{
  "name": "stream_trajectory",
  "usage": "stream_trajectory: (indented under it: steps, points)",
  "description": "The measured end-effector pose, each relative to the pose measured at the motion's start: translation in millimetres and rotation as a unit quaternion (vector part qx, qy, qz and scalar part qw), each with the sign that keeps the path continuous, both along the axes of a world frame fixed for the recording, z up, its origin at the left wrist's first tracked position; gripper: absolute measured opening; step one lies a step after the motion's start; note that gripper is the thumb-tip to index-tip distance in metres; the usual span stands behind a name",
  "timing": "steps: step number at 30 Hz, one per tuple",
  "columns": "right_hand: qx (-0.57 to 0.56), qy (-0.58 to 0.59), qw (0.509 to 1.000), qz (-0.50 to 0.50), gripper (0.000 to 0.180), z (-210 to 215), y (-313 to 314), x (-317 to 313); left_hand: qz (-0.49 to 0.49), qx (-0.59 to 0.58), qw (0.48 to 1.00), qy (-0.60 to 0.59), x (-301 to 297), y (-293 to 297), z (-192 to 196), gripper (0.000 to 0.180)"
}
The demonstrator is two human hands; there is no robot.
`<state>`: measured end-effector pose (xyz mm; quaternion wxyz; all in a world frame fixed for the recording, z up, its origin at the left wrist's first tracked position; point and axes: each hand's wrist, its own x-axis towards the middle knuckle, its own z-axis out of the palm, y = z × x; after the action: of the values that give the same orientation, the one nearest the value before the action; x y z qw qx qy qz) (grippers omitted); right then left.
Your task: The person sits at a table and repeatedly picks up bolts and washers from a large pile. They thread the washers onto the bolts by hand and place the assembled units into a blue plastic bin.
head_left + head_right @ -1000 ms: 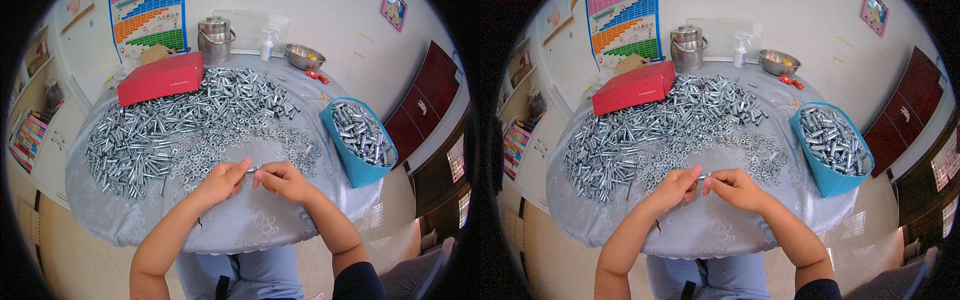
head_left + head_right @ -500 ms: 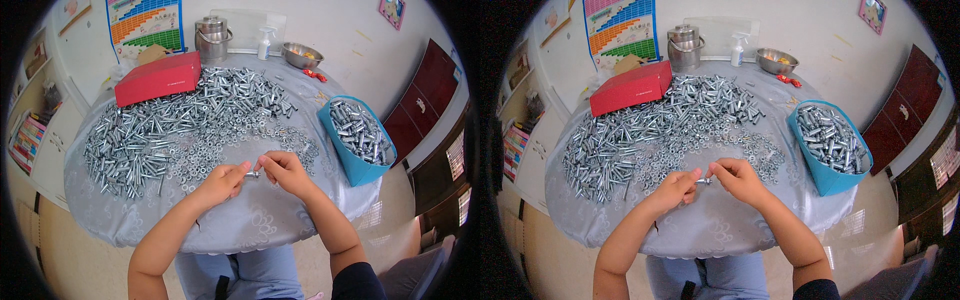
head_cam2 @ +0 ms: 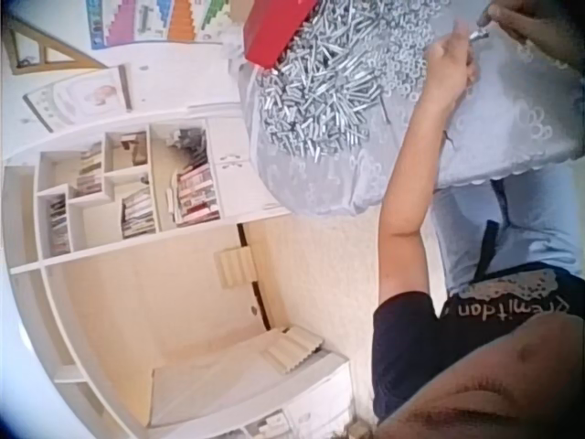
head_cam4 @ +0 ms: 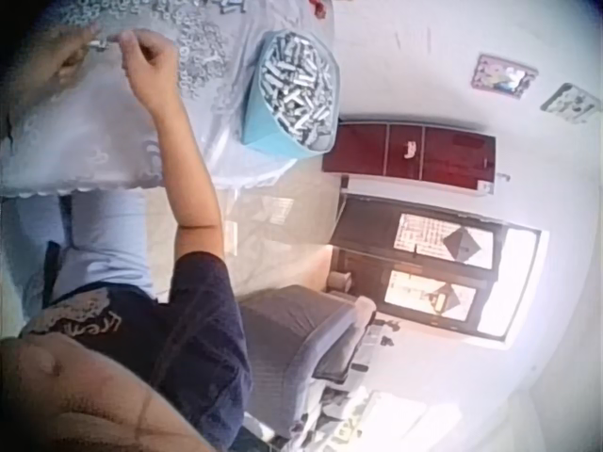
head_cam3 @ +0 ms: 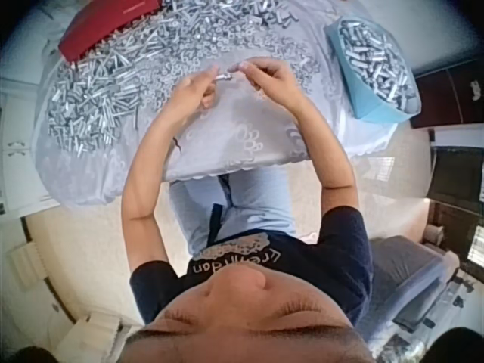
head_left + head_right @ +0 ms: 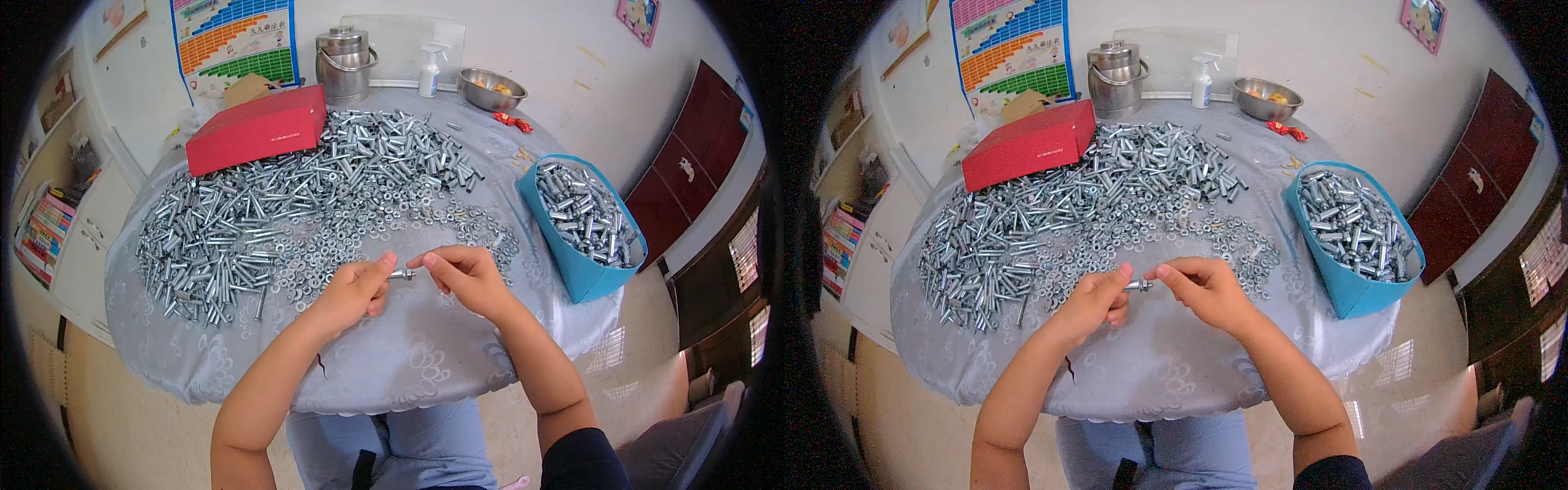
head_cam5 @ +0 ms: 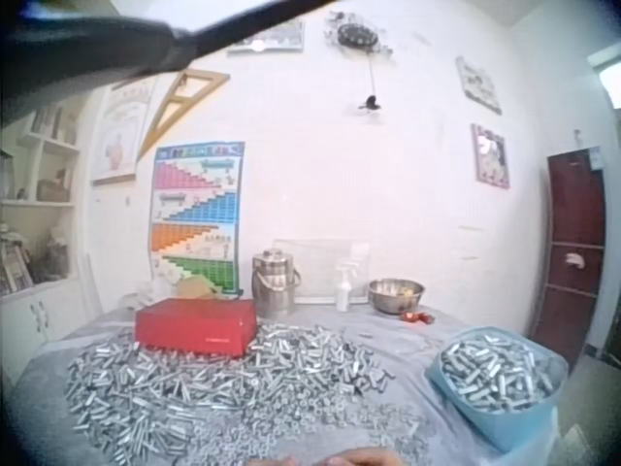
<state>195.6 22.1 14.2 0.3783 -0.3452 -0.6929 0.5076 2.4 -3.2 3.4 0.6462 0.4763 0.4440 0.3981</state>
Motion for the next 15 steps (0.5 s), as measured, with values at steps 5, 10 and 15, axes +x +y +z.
stream_trajectory:
  steps: [5, 10, 15]
  points:
    - [0.123, -0.081, 0.989, 0.019, 0.022, -1.9, -3.5, -3.4, -0.004, 0.0, 1.0, 0.014, 2.3, -1.2, -0.4, 0.047]
    - [-0.005, -0.103, 0.991, 0.083, 0.028, 0.5, -2.8, -2.2, -0.035, 0.037, 0.996, 0.077, -1.4, -1.6, -5.7, 0.047]
    - [-0.142, -0.038, 0.979, 0.141, 0.037, -0.1, -0.5, -0.6, -0.021, 0.159, 0.975, 0.153, -0.2, -3.8, -7.3, 0.046]
